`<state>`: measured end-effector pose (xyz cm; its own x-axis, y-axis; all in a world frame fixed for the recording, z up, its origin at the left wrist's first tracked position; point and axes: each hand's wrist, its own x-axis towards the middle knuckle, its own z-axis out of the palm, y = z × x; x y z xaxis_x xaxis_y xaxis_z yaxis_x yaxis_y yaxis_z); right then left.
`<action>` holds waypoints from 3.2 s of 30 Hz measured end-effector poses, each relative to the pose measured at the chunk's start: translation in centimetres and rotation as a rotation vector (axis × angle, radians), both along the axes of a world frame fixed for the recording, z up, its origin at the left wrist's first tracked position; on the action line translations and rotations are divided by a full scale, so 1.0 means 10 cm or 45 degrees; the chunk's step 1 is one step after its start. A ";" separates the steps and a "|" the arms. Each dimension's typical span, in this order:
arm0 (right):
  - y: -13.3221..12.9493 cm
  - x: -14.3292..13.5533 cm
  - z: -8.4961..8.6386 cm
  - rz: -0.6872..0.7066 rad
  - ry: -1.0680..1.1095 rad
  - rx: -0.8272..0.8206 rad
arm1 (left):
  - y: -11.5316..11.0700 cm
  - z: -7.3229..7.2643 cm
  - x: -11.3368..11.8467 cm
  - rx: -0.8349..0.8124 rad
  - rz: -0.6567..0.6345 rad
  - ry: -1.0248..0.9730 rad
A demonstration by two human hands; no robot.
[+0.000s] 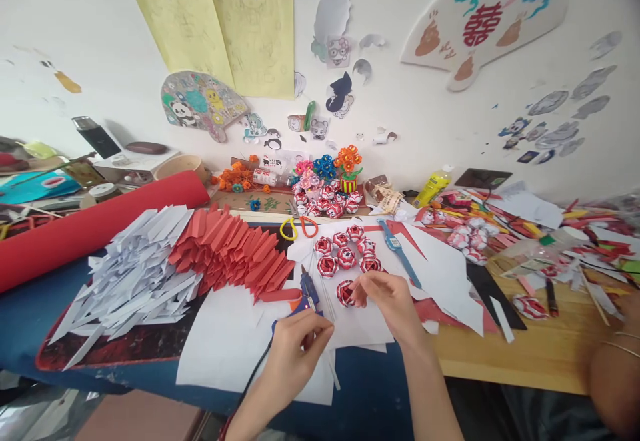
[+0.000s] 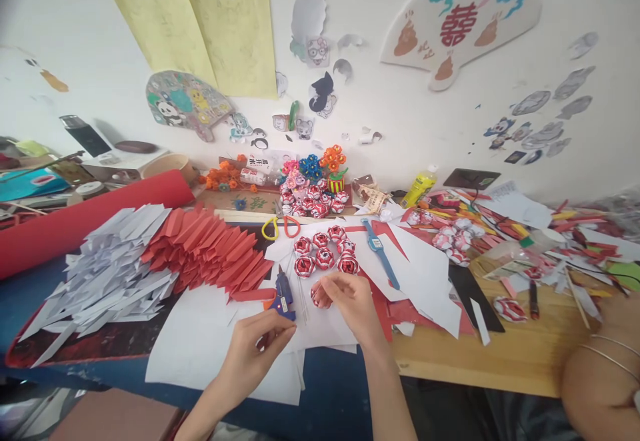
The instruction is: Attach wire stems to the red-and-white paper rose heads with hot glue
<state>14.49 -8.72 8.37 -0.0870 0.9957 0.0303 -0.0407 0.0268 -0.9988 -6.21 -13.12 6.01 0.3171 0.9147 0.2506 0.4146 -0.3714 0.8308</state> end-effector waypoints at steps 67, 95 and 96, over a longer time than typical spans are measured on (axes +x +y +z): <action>0.45 0.20 -0.09 -0.306 0.411 0.096 | 0.63 0.00 -0.24 1.031 -0.084 0.563; 0.40 0.17 0.15 -0.265 0.382 0.166 | 0.60 0.15 -0.27 1.045 -0.114 0.477; 0.40 0.18 0.14 -0.264 0.382 0.168 | 0.60 0.14 -0.27 1.056 -0.104 0.478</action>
